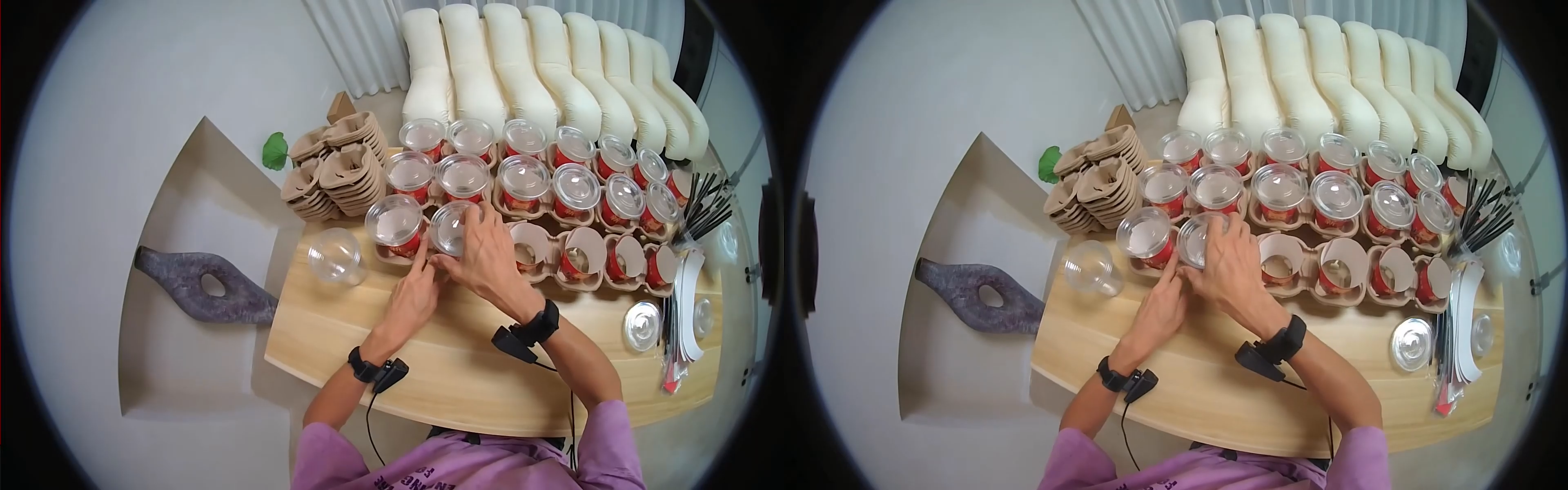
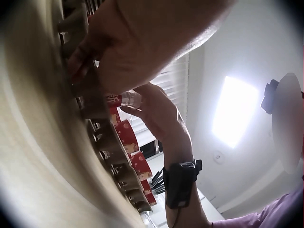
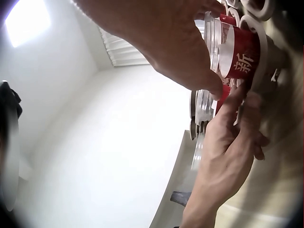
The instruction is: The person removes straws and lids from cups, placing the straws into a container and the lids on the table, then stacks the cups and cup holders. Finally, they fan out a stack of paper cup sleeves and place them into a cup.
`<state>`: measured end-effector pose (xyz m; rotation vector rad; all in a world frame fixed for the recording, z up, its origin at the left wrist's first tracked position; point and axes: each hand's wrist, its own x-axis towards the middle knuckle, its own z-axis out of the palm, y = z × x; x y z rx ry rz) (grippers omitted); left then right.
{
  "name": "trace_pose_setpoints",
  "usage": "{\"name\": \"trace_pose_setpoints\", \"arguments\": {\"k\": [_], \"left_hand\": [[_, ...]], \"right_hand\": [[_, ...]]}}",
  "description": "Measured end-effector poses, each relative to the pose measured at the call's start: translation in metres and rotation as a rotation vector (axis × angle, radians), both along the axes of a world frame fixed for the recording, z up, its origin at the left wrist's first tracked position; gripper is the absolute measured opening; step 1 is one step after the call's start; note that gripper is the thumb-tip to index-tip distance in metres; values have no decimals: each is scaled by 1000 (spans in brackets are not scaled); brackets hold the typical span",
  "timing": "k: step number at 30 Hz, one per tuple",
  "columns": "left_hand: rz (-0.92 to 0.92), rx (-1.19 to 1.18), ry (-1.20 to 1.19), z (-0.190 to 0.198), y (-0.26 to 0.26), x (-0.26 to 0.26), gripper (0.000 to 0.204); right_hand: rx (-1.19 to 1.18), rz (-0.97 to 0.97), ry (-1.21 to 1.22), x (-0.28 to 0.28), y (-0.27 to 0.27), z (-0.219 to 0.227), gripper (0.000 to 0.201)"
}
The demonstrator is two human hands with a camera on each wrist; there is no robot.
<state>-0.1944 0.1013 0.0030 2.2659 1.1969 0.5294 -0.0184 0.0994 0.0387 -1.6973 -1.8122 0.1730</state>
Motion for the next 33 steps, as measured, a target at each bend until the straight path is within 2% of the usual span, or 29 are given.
{"name": "trace_pose_setpoints", "arguments": {"k": [4, 10, 12, 16, 19, 21, 22, 24, 25, 27, 28, 30, 31, 33], "left_hand": [[-5, 56, -59, -10, 2, 2, 52], [10, 30, -78, -4, 2, 5, 53], [-56, 169, -82, -9, 6, 4, 44], [-59, 104, -85, -2, 5, 6, 37], [13, 29, -114, -3, 3, 7, 38], [-49, 223, -139, -13, 5, 4, 36], [-48, 223, -140, -5, -1, 4, 36], [107, 39, -132, 26, -20, 4, 40], [108, 38, -132, 35, -25, 5, 40], [154, 55, -219, 49, -33, 7, 63], [155, 52, -219, 57, -35, 11, 63], [-2, 384, -336, 69, -35, 24, 87], [1, 383, -337, 69, -36, 28, 87], [-95, 222, -343, 69, -39, 35, 104]], "right_hand": [[91, 3, 10, -1, 1, -4, 64], [149, 13, 23, -2, 2, -5, 58], [160, 9, 31, -4, 1, -2, 57], [210, 1, 27, -3, -1, 7, 56], [240, 3, 59, 3, -8, 20, 57], [248, 10, 103, 12, -15, 31, 58], [253, 16, 146, 18, -20, 37, 58], [241, 9, 175, 26, -34, 51, 60], [198, 15, 215, 29, -41, 53, 60], [112, 61, 281, 37, -55, 57, 60], [109, 61, 280, 36, -62, 59, 60], [-107, 154, 511, 34, -74, 63, 59], [-109, 156, 510, 33, -77, 65, 59], [-176, 221, 576, 32, -82, 68, 59]]}}
